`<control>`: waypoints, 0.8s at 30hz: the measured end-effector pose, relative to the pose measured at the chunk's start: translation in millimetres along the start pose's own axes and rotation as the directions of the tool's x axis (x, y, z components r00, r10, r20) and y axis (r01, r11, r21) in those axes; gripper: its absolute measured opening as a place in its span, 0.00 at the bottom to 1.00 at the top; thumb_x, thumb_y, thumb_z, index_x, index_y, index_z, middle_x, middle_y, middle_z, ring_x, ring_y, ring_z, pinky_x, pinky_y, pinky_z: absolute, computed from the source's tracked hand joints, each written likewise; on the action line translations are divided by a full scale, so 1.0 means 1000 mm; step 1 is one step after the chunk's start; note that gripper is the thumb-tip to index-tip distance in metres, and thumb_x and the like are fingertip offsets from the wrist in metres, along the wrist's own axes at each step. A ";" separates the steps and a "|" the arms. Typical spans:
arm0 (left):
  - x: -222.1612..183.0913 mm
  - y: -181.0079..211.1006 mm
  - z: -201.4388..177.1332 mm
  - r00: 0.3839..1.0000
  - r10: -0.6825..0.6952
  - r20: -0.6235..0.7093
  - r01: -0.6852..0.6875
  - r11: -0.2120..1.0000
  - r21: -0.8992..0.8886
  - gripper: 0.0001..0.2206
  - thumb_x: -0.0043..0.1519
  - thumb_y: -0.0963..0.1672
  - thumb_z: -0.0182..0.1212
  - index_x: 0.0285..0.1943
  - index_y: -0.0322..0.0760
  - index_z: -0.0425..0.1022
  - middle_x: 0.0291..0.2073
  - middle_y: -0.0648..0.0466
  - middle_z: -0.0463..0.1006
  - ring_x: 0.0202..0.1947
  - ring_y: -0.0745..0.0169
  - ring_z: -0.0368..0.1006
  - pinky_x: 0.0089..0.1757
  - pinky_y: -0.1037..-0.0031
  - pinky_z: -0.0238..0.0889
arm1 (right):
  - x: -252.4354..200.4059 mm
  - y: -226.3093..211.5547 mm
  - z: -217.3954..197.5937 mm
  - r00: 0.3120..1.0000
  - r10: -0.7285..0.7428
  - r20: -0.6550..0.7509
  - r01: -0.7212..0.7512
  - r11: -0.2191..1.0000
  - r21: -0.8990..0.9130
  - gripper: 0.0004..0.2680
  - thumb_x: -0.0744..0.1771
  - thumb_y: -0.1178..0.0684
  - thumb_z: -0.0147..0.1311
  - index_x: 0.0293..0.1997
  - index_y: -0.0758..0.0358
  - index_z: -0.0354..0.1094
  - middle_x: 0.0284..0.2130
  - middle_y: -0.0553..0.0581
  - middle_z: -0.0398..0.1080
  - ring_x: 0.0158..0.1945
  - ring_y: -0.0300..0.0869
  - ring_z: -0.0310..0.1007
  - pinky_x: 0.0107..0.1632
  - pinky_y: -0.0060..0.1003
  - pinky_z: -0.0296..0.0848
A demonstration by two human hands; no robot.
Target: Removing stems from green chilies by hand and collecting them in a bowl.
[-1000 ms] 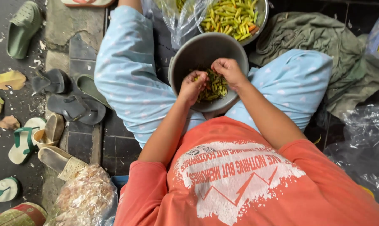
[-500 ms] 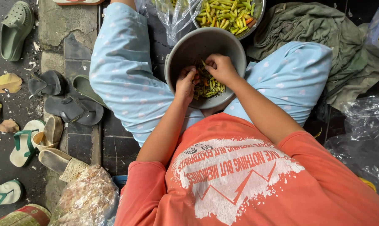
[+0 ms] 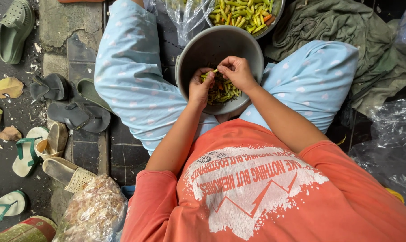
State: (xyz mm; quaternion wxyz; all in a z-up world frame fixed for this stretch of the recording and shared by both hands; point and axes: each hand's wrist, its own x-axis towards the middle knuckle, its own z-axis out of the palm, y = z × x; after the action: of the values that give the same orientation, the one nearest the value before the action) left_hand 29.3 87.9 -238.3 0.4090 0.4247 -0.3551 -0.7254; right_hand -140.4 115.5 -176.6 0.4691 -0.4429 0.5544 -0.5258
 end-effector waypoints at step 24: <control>-0.004 0.019 0.003 0.978 -0.207 -0.033 0.170 0.875 -0.453 0.05 0.60 0.40 0.68 0.41 0.37 0.76 0.38 0.46 0.83 0.41 0.52 0.82 0.48 0.61 0.78 | -0.002 -0.032 -0.024 0.942 0.191 0.275 0.172 0.430 -0.886 0.05 0.66 0.48 0.62 0.41 0.54 0.75 0.37 0.57 0.77 0.48 0.56 0.74 0.53 0.55 0.73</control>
State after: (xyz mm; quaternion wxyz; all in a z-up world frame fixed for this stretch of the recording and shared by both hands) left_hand 33.2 84.4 -219.1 0.4372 0.3806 -0.1190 -0.8062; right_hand -163.7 119.9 -144.2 0.2493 -0.7034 0.6628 -0.0616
